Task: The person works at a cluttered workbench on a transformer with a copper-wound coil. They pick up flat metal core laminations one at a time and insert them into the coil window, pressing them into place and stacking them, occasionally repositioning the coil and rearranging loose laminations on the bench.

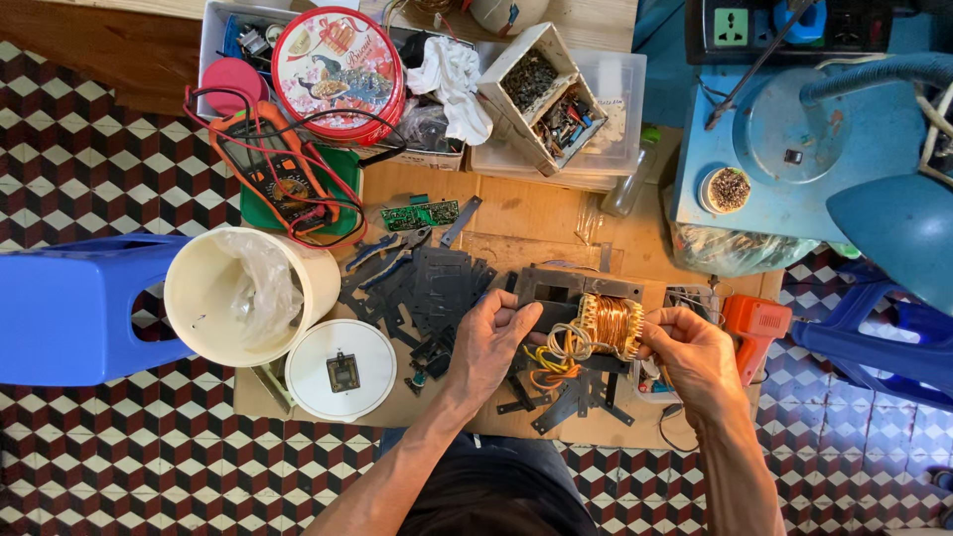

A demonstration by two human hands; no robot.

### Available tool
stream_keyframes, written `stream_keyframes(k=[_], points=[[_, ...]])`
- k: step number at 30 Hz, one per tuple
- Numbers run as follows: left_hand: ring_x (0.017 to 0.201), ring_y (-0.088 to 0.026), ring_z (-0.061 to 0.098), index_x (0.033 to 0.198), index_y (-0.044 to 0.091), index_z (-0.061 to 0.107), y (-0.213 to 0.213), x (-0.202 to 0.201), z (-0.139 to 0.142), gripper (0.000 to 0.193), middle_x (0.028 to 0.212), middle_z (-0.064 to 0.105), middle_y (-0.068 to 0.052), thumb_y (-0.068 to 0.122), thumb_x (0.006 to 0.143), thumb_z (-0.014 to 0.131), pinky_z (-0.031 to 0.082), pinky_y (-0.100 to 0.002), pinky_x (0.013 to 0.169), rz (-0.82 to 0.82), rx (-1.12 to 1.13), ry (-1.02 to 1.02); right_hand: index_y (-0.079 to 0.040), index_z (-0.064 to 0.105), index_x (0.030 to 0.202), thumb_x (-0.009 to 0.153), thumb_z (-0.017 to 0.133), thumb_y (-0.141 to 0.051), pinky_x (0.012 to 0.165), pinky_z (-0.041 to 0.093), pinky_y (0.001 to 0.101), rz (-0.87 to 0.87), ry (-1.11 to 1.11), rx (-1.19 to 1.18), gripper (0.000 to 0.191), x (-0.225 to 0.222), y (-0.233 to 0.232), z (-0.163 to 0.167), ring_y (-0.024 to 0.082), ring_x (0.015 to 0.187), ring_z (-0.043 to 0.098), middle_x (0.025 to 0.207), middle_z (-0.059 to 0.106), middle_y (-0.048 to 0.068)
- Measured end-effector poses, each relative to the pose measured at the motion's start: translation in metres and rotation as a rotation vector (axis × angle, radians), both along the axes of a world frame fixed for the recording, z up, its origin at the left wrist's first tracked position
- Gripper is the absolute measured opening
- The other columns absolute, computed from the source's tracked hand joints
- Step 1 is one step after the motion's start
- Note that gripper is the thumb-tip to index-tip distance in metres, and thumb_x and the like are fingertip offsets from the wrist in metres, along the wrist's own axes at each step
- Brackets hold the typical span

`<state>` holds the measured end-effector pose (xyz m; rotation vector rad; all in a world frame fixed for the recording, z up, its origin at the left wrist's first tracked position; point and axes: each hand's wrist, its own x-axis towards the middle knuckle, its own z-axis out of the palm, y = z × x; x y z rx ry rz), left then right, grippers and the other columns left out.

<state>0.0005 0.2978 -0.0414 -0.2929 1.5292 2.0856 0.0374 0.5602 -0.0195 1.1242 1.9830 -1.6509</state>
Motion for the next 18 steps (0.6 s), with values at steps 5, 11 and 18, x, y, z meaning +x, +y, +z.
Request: stream_keyframes(k=[5,11,18], points=[[0.081,-0.012,0.074,0.098,0.001,0.059,0.001,0.001,0.003,0.024,0.083,0.073,-0.006,0.024,0.100,0.067,0.056,-0.025,0.069,-0.026,0.031,-0.006,-0.001,0.068,0.096,0.092,0.071,-0.010,0.055,0.043,0.0204,0.018,0.017,-0.066,0.010,0.003,0.009,-0.006,0.007,0.060,0.056,0.072,0.067,0.004],[0.083,-0.012,0.075,0.100,0.002,0.063,0.000,-0.003,0.010,0.027,0.089,0.077,-0.008,0.028,0.096,0.069,0.057,-0.025,0.074,-0.014,0.016,-0.099,-0.002,0.067,0.096,0.093,0.069,-0.012,0.051,0.036,0.0210,0.073,0.011,-0.035,0.011,0.003,0.012,-0.009,0.006,0.059,0.051,0.072,0.067,0.004],[0.079,-0.013,0.073,0.105,0.002,0.063,0.001,-0.006,0.003,0.028,0.090,0.077,-0.009,0.027,0.096,0.069,0.055,-0.025,0.073,0.004,0.055,-0.122,0.000,0.067,0.095,0.093,0.069,-0.012,0.056,0.042,0.0218,0.100,0.025,-0.067,0.012,0.000,0.015,-0.010,0.008,0.064,0.056,0.074,0.067,0.005]])
